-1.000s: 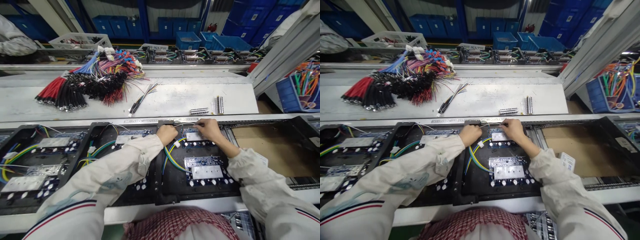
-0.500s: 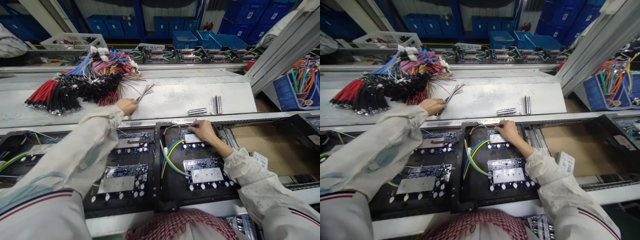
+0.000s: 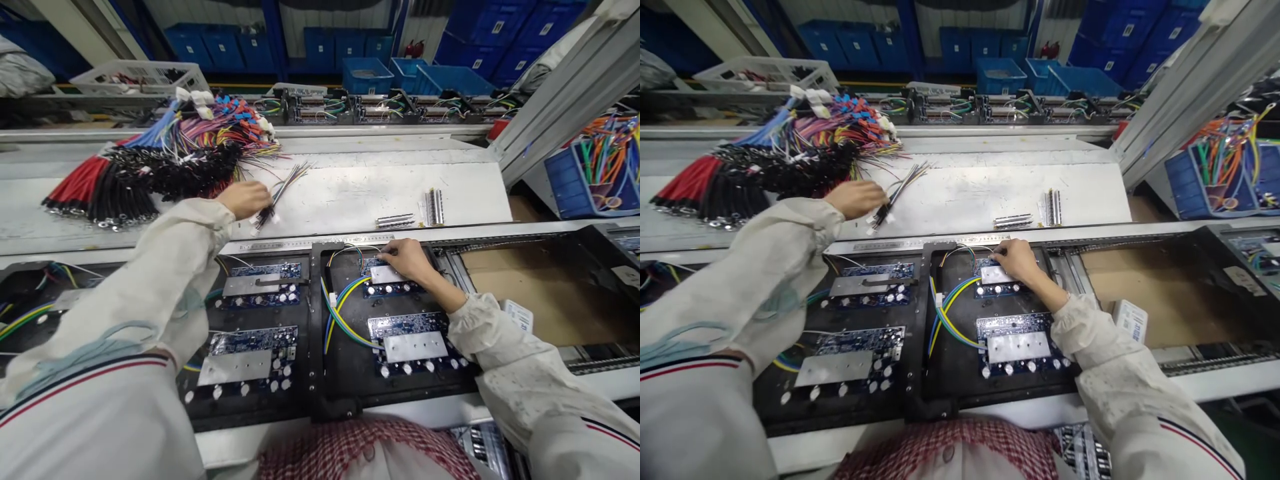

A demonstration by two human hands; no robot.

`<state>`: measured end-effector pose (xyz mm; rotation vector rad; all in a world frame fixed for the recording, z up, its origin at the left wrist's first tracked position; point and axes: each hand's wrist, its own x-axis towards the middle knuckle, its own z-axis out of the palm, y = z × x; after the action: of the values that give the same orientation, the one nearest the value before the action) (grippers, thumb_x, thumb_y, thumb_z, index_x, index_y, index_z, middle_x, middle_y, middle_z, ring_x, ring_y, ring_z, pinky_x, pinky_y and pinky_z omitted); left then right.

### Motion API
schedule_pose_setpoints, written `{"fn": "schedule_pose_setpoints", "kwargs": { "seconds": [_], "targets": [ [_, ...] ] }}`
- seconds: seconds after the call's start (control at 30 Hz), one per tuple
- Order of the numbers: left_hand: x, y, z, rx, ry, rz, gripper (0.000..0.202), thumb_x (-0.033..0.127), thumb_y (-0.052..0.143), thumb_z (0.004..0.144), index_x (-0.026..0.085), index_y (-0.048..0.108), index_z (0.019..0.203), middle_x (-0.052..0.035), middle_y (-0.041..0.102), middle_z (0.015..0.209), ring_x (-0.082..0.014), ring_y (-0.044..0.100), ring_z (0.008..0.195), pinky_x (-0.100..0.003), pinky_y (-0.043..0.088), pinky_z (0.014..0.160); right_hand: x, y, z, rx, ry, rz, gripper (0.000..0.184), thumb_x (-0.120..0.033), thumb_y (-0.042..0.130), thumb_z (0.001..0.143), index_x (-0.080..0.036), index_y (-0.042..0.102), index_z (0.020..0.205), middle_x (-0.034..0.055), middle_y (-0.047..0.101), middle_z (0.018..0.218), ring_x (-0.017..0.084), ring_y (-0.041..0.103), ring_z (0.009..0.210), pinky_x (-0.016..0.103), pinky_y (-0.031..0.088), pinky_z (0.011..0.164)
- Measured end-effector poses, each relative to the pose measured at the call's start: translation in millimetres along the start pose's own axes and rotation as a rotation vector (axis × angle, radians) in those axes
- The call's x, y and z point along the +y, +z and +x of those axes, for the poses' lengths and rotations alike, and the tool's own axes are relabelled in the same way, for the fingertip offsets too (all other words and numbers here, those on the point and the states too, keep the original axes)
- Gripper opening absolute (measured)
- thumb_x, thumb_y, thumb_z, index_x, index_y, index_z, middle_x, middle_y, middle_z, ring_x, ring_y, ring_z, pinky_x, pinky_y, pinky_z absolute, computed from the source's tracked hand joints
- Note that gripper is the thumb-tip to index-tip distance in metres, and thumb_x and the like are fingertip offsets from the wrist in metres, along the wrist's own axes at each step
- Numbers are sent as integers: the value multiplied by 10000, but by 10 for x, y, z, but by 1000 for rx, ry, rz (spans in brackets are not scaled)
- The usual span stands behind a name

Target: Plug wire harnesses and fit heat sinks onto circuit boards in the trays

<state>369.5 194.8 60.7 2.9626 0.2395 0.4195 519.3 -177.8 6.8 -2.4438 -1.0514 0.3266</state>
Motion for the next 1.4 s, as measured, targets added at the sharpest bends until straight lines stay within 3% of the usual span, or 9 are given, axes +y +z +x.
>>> {"fn": "schedule_pose_setpoints", "kwargs": {
  "seconds": [0.1, 0.23, 0.27, 0.33, 0.47, 0.67, 1.0, 1.2, 1.4],
  "targets": [
    [395, -396, -228, 261, -192, -103, 213, 262, 425, 846, 161, 547, 989, -56, 650, 864, -212, 568, 999, -373, 421, 911, 28, -191, -63, -25, -36, -6, 231, -302, 741, 679, -172, 726, 869, 77, 722, 838, 221, 656, 784, 317, 481, 723],
    [1392, -960, -826, 670, -403, -644, 322, 268, 574, 799, 257, 439, 1091, 69, 614, 747, -157, 640, 728, -316, 520, 676, -20, -668, -454, 31, -107, 116, 357, -354, 707, 711, -137, 690, 994, 111, 706, 940, 232, 653, 811, 344, 495, 733],
    [1689, -1001, -983, 657, -402, -769, 358, 230, 652, 728, 262, 472, 1035, 74, 618, 759, -152, 646, 700, -301, 530, 640, -84, -759, -598, 23, -136, 187, 346, -381, 675, 739, -141, 688, 989, 107, 705, 934, 222, 651, 795, 337, 498, 715],
    [2237, -896, -1232, 365, -474, -1124, 362, 216, 727, 632, 236, 514, 923, 46, 634, 726, -176, 660, 627, -293, 535, 549, -274, -830, -894, -120, -229, 312, 319, -419, 604, 793, -158, 692, 954, 82, 704, 870, 189, 637, 746, 301, 492, 657],
    [2849, -231, -1401, 64, -683, -1601, 390, 302, 793, 541, 177, 534, 805, 17, 611, 689, -179, 668, 597, -256, 544, 500, -622, -545, -1306, -570, -323, 504, 290, -432, 574, 808, -159, 671, 790, 4, 628, 614, 108, 544, 530, 221, 412, 482],
    [2879, 269, -1361, 89, -716, -1637, 438, 325, 830, 473, 141, 574, 777, 25, 617, 587, -112, 601, 483, -221, 536, 476, -581, -184, -1377, -583, -68, 732, 293, -438, 626, 752, -150, 601, 702, -46, 528, 461, 68, 441, 390, 185, 337, 382],
    [2793, 382, -1420, 208, -572, -1583, 356, 313, 774, 583, 158, 507, 762, 50, 569, 602, -89, 584, 500, -200, 525, 475, -391, -276, -1565, -656, -142, 483, 218, -364, 636, 752, -165, 660, 666, -6, 621, 509, 95, 521, 431, 196, 382, 422],
    [2680, 369, -1462, 185, -625, -1590, 353, 293, 748, 629, 158, 471, 802, 38, 584, 593, -134, 631, 527, -248, 554, 504, -352, -218, -1477, -308, -41, 525, 254, -379, 639, 739, -147, 678, 645, 41, 658, 562, 134, 593, 486, 228, 441, 472],
    [2597, 311, -1465, 51, -728, -1672, 339, 236, 765, 595, 130, 498, 776, -12, 633, 604, -142, 638, 531, -244, 559, 511, -358, -392, -1449, -473, -161, 397, 254, -357, 625, 742, -155, 660, 593, 8, 615, 491, 104, 533, 428, 207, 375, 421]
  ]
}}
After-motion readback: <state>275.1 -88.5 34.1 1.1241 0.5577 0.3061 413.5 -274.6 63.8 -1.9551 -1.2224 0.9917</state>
